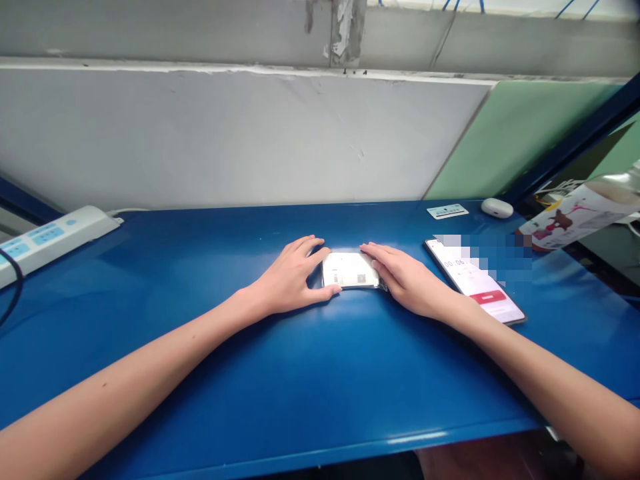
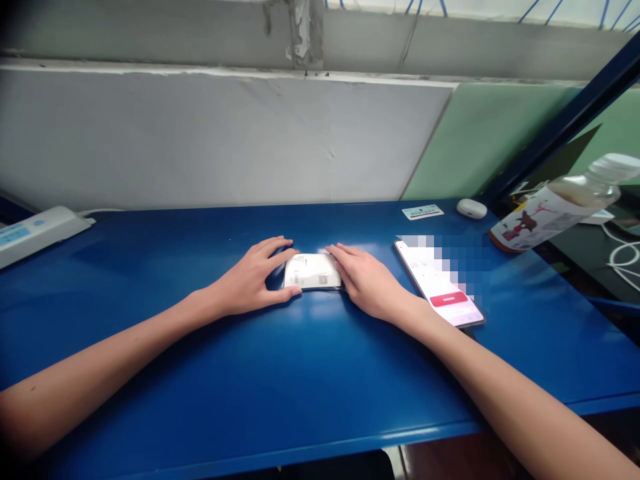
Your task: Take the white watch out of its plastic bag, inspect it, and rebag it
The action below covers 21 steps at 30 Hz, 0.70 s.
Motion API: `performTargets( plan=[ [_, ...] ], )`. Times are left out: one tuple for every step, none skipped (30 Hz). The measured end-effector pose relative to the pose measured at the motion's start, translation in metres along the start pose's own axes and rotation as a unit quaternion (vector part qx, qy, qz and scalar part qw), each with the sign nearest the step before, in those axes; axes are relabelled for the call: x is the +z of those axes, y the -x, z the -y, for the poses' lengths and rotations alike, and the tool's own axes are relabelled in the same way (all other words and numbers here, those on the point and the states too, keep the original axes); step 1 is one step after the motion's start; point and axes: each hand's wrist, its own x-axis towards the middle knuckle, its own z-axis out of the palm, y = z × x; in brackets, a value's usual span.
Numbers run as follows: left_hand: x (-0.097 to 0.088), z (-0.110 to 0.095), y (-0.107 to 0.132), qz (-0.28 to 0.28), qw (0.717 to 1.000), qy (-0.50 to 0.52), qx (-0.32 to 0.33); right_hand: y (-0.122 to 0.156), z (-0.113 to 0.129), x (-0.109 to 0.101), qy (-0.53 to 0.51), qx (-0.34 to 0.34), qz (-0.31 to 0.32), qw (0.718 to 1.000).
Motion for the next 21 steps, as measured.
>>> performTargets(
  plan=[
    [0.0, 0.0, 0.0, 0.001, 1.0, -0.004, 0.001, -0.001, -0.001, 0.0, -0.004, -0.007, 0.002, 1.0],
    [0.0, 0.0, 0.0, 0.003, 1.0, -0.007, 0.001, -0.002, -0.002, 0.0, -0.011, -0.014, 0.003, 1.0],
    [-0.001, 0.0, 0.0, 0.005, 1.0, -0.009, 0.0, -0.002, -0.002, 0.0, -0.02, -0.018, 0.003, 1.0],
    [-0.001, -0.001, -0.001, 0.006, 1.0, -0.009, -0.002, -0.003, -0.003, 0.0, -0.032, -0.018, 0.003, 0.999],
    [-0.001, -0.001, -0.001, 0.007, 1.0, -0.008, -0.003, -0.003, -0.004, -0.001, -0.045, -0.011, 0.003, 0.999],
    [-0.002, -0.002, -0.001, 0.009, 1.0, -0.007, -0.005, -0.003, -0.005, -0.001, -0.058, -0.001, 0.004, 0.998],
    [-0.002, -0.002, -0.001, 0.01, 1.0, -0.007, -0.006, -0.003, -0.005, -0.002, -0.069, 0.01, 0.005, 0.998],
    [-0.002, -0.002, -0.001, 0.01, 1.0, -0.007, -0.006, -0.003, -0.005, -0.003, -0.078, 0.017, 0.007, 0.997],
    [-0.002, -0.002, -0.001, 0.009, 1.0, -0.008, -0.005, -0.003, -0.006, -0.004, -0.084, 0.021, 0.008, 0.996],
    [-0.002, -0.002, -0.001, 0.008, 1.0, -0.01, -0.005, -0.003, -0.006, -0.004, -0.086, 0.019, 0.009, 0.996],
    [-0.001, -0.002, -0.001, 0.005, 1.0, -0.012, -0.005, -0.003, -0.007, -0.004, -0.083, 0.012, 0.007, 0.996],
    [-0.001, -0.002, -0.001, 0.0, 1.0, -0.014, -0.003, -0.002, -0.007, -0.004, -0.075, 0.004, 0.0, 0.997],
    [0.0, -0.002, -0.001, -0.006, 1.0, -0.016, -0.001, -0.002, -0.008, -0.003, -0.06, -0.005, -0.009, 0.998],
    [0.0, -0.002, -0.002, -0.012, 1.0, -0.017, 0.002, -0.002, -0.009, -0.003, -0.038, -0.012, -0.024, 0.999],
    [0.0, -0.002, -0.002, -0.018, 1.0, -0.018, 0.005, -0.001, -0.01, -0.003, -0.011, -0.02, -0.042, 0.999],
    [0.0, -0.002, -0.002, -0.024, 0.999, -0.019, 0.009, -0.001, -0.011, -0.003, 0.017, -0.028, -0.061, 0.998],
    [0.0, -0.002, -0.002, -0.028, 0.999, -0.02, 0.011, 0.0, -0.012, -0.003, 0.042, -0.035, -0.078, 0.995],
    [0.0, -0.002, -0.002, -0.031, 0.999, -0.02, 0.013, 0.0, -0.013, -0.004, 0.06, -0.043, -0.091, 0.993],
    [0.0, -0.002, -0.002, -0.033, 0.999, -0.019, 0.013, 0.0, -0.014, -0.004, 0.069, -0.05, -0.1, 0.991],
    [0.0, -0.002, -0.002, -0.035, 0.999, -0.016, 0.015, 0.0, -0.014, -0.005, 0.067, -0.055, -0.103, 0.991],
    [0.0, -0.002, -0.002, -0.036, 0.999, -0.013, 0.017, 0.0, -0.015, -0.005, 0.058, -0.059, -0.101, 0.991]
  ],
)
